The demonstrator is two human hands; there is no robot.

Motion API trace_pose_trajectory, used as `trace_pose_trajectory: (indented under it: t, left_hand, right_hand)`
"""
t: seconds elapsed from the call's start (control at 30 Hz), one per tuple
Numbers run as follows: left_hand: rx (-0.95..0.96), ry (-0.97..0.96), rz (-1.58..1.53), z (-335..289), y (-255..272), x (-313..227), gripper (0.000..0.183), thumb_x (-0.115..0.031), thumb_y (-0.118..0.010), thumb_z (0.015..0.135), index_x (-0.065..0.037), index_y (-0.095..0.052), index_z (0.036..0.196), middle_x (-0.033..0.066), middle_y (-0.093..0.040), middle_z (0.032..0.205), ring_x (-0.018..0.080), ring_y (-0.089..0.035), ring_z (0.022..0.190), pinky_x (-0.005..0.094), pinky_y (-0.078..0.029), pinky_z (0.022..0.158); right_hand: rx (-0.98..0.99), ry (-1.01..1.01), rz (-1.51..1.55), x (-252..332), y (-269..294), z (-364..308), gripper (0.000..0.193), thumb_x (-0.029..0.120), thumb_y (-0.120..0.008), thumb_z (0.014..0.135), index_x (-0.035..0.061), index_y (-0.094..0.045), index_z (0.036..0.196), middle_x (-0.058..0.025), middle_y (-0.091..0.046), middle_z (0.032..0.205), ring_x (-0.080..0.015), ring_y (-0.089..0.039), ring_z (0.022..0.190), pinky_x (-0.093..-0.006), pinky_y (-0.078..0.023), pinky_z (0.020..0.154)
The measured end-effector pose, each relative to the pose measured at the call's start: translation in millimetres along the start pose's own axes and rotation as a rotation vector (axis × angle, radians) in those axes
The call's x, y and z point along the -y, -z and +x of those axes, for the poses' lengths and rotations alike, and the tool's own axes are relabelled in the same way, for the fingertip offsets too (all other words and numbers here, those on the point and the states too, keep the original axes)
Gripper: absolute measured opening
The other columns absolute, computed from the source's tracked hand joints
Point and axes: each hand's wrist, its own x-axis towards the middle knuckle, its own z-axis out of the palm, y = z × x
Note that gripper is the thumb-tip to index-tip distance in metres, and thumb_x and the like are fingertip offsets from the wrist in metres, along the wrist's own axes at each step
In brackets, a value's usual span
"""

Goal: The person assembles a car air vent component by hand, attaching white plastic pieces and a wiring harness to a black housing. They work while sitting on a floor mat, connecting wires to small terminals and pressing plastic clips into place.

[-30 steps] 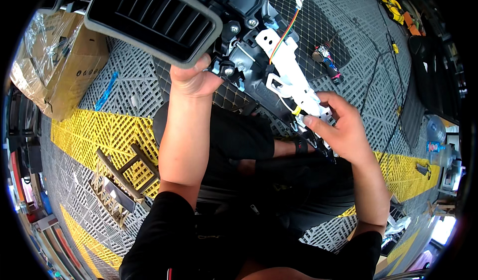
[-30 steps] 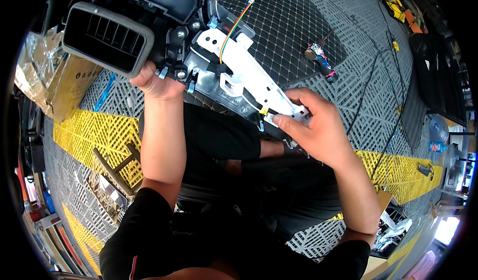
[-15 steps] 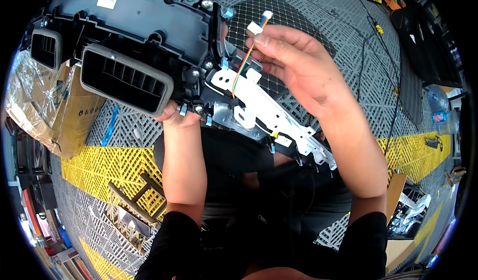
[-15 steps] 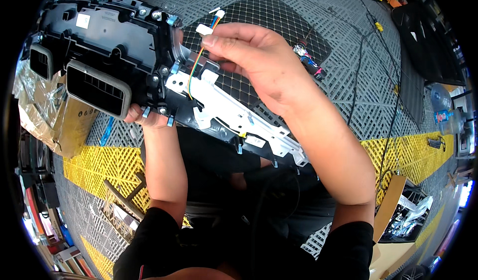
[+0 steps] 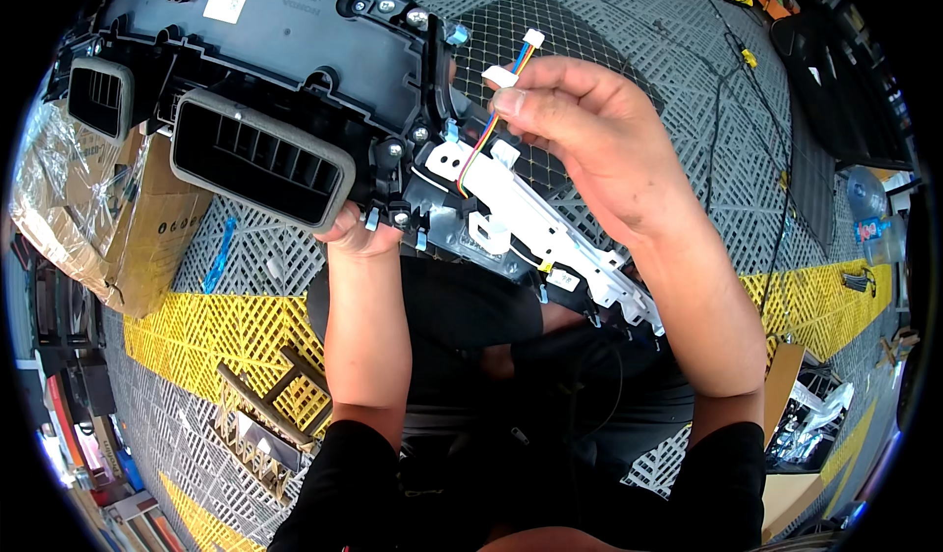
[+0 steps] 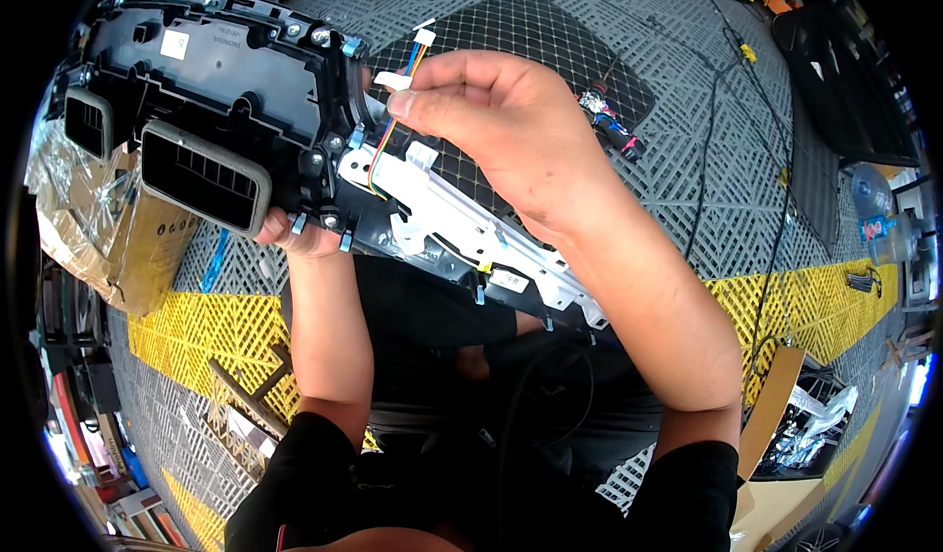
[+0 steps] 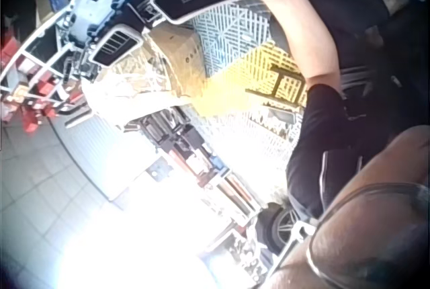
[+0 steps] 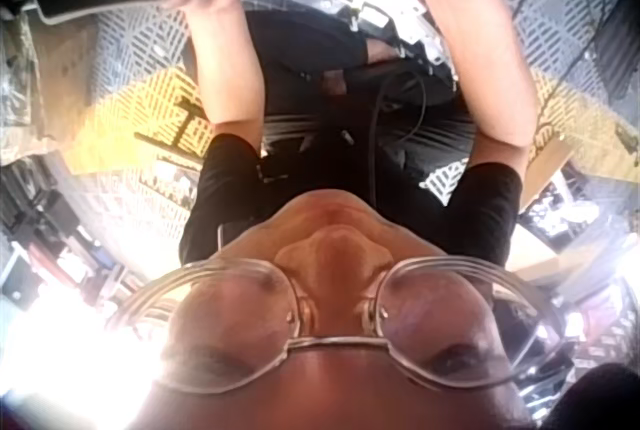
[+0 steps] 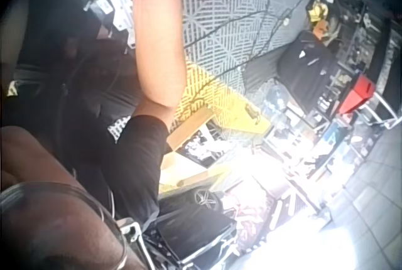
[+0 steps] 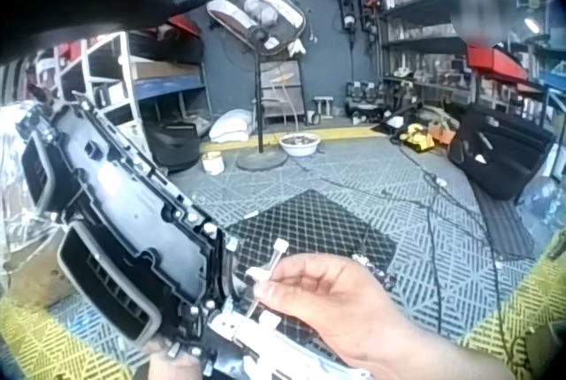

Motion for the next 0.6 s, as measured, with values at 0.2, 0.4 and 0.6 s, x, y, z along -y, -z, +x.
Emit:
trace_pose_trajectory:
  t: [0.2, 0.4, 0.6]
  left_hand:
    - [-0.153, 0.060, 0.315, 20, -44, 0, 0.111, -0.045, -0.097, 0.065, -0.011, -0.044, 0.156, 0.0143, -0.045, 0.159, 0.0381, -0.044, 0.145, 0.0540, -0.041, 0.119]
    - [-0.018, 0.114, 0.296, 47, -64, 7, 0.112, -0.041, -0.097, 0.064, -0.015, -0.042, 0.157, 0.0155, -0.043, 0.160, 0.0472, -0.036, 0.149, 0.0612, -0.035, 0.121]
    - [0.013, 0.129, 0.292, 47, -59, 7, 0.110, -0.042, -0.096, 0.066, -0.013, -0.042, 0.157, 0.0172, -0.044, 0.159, 0.0472, -0.036, 0.149, 0.0598, -0.039, 0.120]
  right_hand:
    - [-0.019, 0.022, 0.020, 2, 6, 0, 0.019, 0.002, -0.074, 0.091, -0.0033, -0.071, 0.109, -0.0099, -0.076, 0.103, -0.0150, -0.072, 0.097, -0.0273, -0.056, 0.089]
    - [-0.027, 0.077, -0.111, 4, 16, -4, 0.020, 0.008, -0.075, 0.093, 0.0025, -0.073, 0.112, -0.0044, -0.075, 0.105, -0.0121, -0.068, 0.098, -0.0299, -0.052, 0.095]
    - [0.021, 0.158, -0.108, 6, 20, -7, 0.028, 0.010, -0.074, 0.094, 0.0019, -0.070, 0.120, -0.0052, -0.074, 0.105, -0.0135, -0.066, 0.099, -0.0303, -0.050, 0.095]
